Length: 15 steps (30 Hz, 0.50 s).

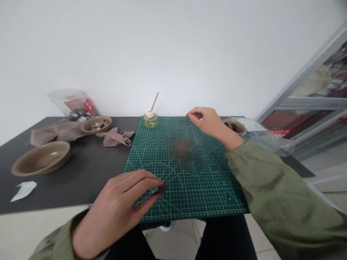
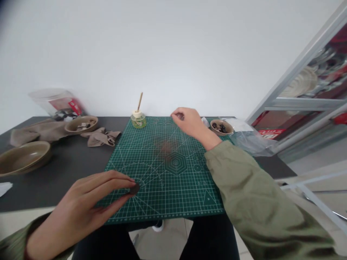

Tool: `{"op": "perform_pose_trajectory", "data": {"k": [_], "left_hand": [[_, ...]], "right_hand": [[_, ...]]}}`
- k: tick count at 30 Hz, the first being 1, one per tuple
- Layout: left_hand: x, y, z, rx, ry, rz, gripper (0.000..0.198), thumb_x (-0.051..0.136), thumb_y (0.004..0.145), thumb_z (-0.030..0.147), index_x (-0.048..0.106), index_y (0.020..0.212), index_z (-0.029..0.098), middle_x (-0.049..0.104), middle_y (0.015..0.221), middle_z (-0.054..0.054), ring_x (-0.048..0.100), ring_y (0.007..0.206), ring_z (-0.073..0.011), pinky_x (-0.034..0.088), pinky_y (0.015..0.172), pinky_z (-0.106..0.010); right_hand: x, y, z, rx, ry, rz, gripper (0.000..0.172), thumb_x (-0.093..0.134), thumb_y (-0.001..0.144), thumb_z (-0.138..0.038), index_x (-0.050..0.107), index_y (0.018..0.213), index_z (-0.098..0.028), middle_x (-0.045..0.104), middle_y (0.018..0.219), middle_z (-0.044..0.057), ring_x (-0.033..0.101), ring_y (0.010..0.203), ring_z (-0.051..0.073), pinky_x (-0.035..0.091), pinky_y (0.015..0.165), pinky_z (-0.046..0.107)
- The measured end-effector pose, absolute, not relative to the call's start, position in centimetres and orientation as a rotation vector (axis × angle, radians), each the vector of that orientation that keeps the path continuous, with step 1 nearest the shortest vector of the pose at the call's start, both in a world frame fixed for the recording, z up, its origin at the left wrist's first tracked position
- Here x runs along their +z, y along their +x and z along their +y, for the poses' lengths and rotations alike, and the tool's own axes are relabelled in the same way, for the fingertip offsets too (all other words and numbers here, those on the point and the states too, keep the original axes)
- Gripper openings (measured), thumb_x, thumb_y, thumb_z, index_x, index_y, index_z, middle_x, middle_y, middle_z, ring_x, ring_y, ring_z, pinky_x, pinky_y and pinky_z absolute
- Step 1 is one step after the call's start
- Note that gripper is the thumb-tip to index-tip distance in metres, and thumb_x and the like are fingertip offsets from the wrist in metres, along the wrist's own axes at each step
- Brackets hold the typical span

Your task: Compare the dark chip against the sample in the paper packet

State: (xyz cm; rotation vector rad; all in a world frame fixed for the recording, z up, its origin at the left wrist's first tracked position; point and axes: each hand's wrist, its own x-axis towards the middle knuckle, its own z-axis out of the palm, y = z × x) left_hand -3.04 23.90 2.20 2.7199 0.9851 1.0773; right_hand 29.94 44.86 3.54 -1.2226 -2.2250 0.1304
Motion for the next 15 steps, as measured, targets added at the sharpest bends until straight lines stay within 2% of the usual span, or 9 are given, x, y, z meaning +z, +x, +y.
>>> {"op": "perform_pose_trajectory", "data": {"k": [2,4,6,7,9,15], "left_hand": [[2.0,-3.4,22.1,1.123,2.602,1.034,0.014,0.062,0.123,0.032,0.076,0.12,0.028,0.092,0.109,-0.002,0.091,0.093,-0.0173,0.073,0.083,-0.024],[1.7,-3.8,20.5,1.211,2.398,1.097,0.01,0.07,0.118,0.028,0.079,0.117,0.03,0.092,0.105,0.001,0.091,0.088,-0.0152,0.072,0.083,-0.018],[1.4,-4.3,19.3,1.315,2.164,1.186,0.011,0.082,0.107,0.023,0.086,0.112,0.032,0.092,0.096,0.004,0.089,0.079,-0.0138,0.07,0.079,-0.015],[1.3,-4.6,18.8,1.359,2.068,1.233,0.015,0.086,0.101,0.02,0.089,0.109,0.033,0.091,0.092,0.005,0.088,0.076,-0.0135,0.069,0.077,-0.014],[0.9,-5.4,18.0,1.435,1.921,1.311,0.018,0.09,0.094,0.018,0.092,0.104,0.033,0.091,0.09,0.004,0.086,0.074,-0.0137,0.069,0.075,-0.013],[0.4,-7.2,16.0,1.593,1.633,1.358,0.017,0.089,0.091,0.017,0.092,0.104,0.028,0.094,0.097,-0.001,0.09,0.078,-0.0157,0.073,0.077,-0.016]], "right_hand": [[3.5,23.4,44.0,0.213,-1.088,-2.347,0.018,0.07,0.119,-0.027,0.083,0.126,-0.018,0.087,0.119,0.01,0.082,0.103,0.023,0.07,0.102,0.044],[2.9,16.7,43.4,0.275,-0.951,-2.481,0.018,0.076,0.117,-0.031,0.082,0.131,-0.021,0.085,0.131,0.009,0.082,0.112,0.024,0.07,0.105,0.045],[1.9,10.9,43.4,0.281,-0.895,-2.557,0.034,0.081,0.115,-0.041,0.077,0.142,-0.021,0.078,0.147,0.012,0.079,0.128,0.03,0.069,0.11,0.054],[1.3,8.7,43.7,0.285,-0.895,-2.576,0.039,0.081,0.115,-0.042,0.075,0.147,-0.02,0.076,0.151,0.013,0.078,0.13,0.031,0.069,0.11,0.055],[0.4,5.4,44.5,0.298,-0.895,-2.617,0.043,0.081,0.114,-0.042,0.073,0.15,-0.021,0.074,0.153,0.013,0.078,0.13,0.032,0.07,0.109,0.055],[2.0,4.4,44.0,0.27,-0.868,-2.613,0.04,0.081,0.114,-0.043,0.074,0.147,-0.02,0.076,0.149,0.012,0.079,0.126,0.031,0.07,0.106,0.054]]}}
